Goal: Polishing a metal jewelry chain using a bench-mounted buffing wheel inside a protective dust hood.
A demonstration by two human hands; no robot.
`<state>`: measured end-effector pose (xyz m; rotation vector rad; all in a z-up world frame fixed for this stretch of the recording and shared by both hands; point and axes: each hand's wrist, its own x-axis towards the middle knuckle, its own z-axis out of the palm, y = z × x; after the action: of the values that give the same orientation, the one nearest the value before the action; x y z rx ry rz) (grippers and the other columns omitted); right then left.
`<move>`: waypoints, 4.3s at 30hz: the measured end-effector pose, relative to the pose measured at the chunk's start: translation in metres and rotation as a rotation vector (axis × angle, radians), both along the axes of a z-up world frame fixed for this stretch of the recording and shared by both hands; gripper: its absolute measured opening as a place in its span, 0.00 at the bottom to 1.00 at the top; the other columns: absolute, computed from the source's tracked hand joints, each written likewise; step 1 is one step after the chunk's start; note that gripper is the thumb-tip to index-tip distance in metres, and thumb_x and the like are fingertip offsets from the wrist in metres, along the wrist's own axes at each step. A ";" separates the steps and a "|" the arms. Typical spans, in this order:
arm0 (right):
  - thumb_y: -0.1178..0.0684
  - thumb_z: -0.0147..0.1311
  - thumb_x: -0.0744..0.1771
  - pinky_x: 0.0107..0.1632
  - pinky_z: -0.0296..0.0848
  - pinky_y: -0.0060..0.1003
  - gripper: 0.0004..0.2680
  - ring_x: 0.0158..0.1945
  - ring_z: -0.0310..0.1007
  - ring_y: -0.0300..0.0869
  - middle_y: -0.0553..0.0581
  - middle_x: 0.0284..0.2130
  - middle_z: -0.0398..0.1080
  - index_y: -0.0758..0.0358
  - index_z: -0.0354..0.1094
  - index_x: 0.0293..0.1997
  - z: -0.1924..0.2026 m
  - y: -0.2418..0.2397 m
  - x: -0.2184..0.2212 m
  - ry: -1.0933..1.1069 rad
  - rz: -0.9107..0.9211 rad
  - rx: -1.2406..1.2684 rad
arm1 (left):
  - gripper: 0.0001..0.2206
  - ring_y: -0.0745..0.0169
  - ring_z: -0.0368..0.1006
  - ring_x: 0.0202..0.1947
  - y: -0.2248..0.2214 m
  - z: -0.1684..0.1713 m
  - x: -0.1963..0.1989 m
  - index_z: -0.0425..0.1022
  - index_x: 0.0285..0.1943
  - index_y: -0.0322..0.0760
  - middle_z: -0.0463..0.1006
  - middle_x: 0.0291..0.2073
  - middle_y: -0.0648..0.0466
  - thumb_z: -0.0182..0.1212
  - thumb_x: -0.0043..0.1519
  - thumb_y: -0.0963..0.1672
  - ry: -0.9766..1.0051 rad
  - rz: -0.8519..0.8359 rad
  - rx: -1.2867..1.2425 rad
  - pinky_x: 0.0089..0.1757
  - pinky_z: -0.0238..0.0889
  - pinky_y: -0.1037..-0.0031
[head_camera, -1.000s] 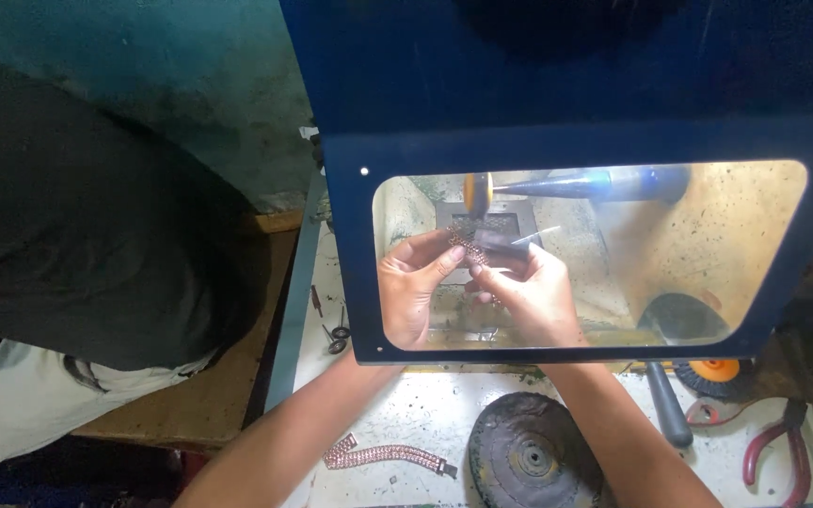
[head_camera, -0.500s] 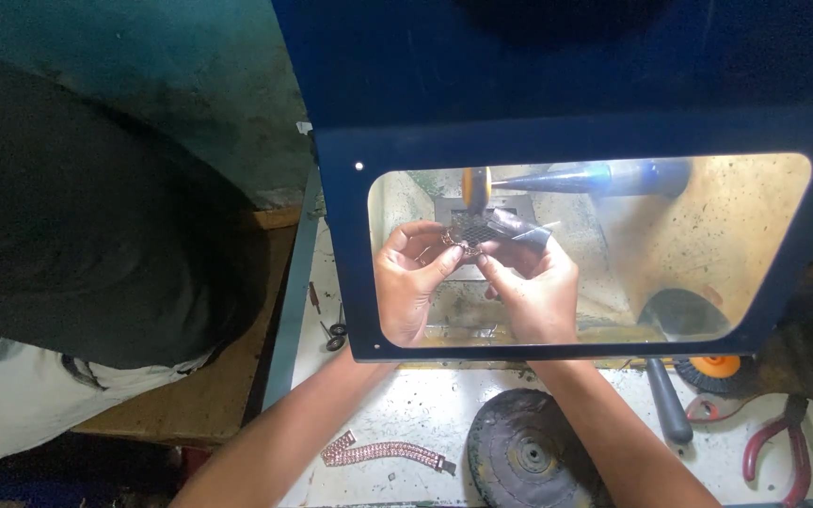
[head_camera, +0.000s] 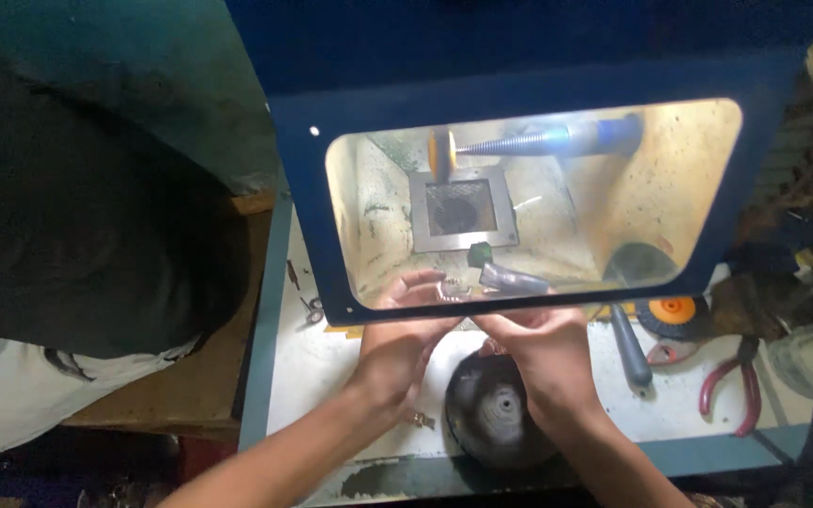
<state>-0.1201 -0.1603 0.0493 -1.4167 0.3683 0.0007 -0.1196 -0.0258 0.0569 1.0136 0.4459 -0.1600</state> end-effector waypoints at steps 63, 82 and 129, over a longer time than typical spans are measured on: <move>0.45 0.65 0.68 0.54 0.65 0.47 0.19 0.50 0.68 0.58 0.72 0.46 0.67 0.79 0.67 0.49 -0.037 -0.127 -0.137 -0.272 0.781 0.845 | 0.07 0.51 0.77 0.27 -0.093 0.000 -0.170 0.70 0.46 0.34 0.78 0.31 0.44 0.58 0.70 0.44 -1.105 0.420 0.424 0.34 0.79 0.69; 0.49 0.44 0.68 0.22 0.63 0.40 0.13 0.19 0.70 0.55 0.71 0.17 0.66 0.76 0.65 0.42 -0.008 -0.088 -0.154 -0.027 0.501 0.824 | 0.16 0.47 0.80 0.34 -0.103 0.023 -0.176 0.72 0.53 0.27 0.80 0.34 0.33 0.67 0.63 0.44 -0.640 0.312 0.035 0.38 0.74 0.67; 0.70 0.55 0.63 0.29 0.80 0.27 0.19 0.22 0.74 0.44 0.68 0.31 0.72 0.80 0.59 0.61 0.014 -0.062 -0.151 -0.497 0.038 0.220 | 0.30 0.59 0.78 0.30 -0.092 0.013 -0.152 0.69 0.66 0.24 0.77 0.29 0.45 0.72 0.51 0.37 -0.528 0.282 0.163 0.37 0.76 0.73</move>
<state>-0.2709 -0.2221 0.0635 -1.1583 -0.0691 -0.2679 -0.2717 -0.1182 0.0700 1.0935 0.1145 0.3960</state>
